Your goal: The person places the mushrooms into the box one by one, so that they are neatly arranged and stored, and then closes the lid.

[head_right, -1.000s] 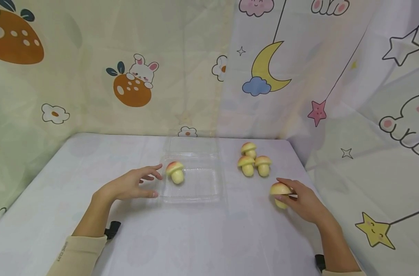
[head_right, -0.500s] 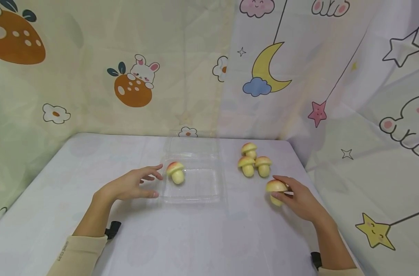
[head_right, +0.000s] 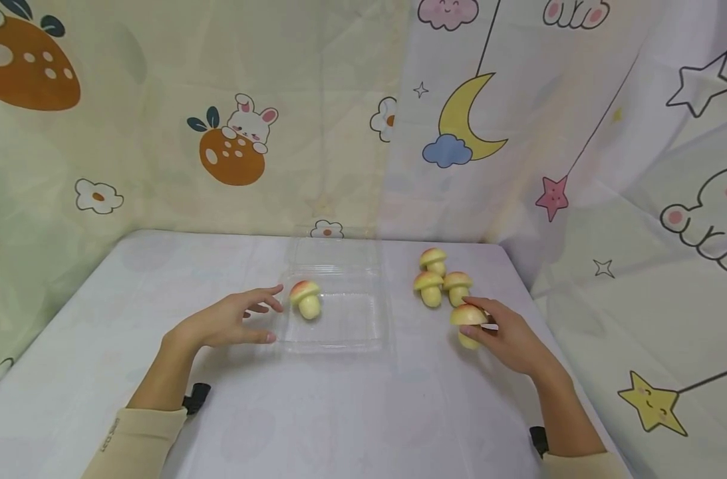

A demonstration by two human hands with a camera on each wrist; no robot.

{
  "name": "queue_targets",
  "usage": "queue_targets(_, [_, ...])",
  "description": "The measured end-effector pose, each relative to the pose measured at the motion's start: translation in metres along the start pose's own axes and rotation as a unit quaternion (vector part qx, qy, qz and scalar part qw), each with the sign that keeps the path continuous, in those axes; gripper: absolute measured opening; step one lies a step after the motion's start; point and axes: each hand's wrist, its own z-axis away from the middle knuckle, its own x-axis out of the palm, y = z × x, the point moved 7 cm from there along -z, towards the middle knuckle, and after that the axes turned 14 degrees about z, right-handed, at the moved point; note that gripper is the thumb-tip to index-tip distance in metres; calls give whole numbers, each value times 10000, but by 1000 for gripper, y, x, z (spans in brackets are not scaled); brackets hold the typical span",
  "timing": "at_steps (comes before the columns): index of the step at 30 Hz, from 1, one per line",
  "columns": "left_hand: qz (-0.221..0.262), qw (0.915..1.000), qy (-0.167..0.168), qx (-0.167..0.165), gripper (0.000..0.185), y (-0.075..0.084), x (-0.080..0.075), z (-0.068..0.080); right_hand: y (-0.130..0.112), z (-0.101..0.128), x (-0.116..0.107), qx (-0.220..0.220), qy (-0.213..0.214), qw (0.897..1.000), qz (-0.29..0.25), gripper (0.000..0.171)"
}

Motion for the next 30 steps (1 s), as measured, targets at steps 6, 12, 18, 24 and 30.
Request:
queue_targets(6, [-11,10000,3,31,78,1,-1,-1,-9,-9,4,-178,-4,9998,17,53])
queue_targets(12, [-29,10000,7,14,89,0,-1,-1,-21,-19,5,-492,125,9987,-38,53])
queue_targets(18, [-58,10000,-13,68,68,0,-1,0,-29,-28,7,-606,143,9969,-488,56])
queue_targets(24, [-10,10000,-14,21,65,0,-1,0,-39,-37,6,-697,266,9937,-834,57])
queue_targets(30, [26,10000,-21,-21,60,-1,-1,1,-45,-44,13,-563,98,9934,-996,56])
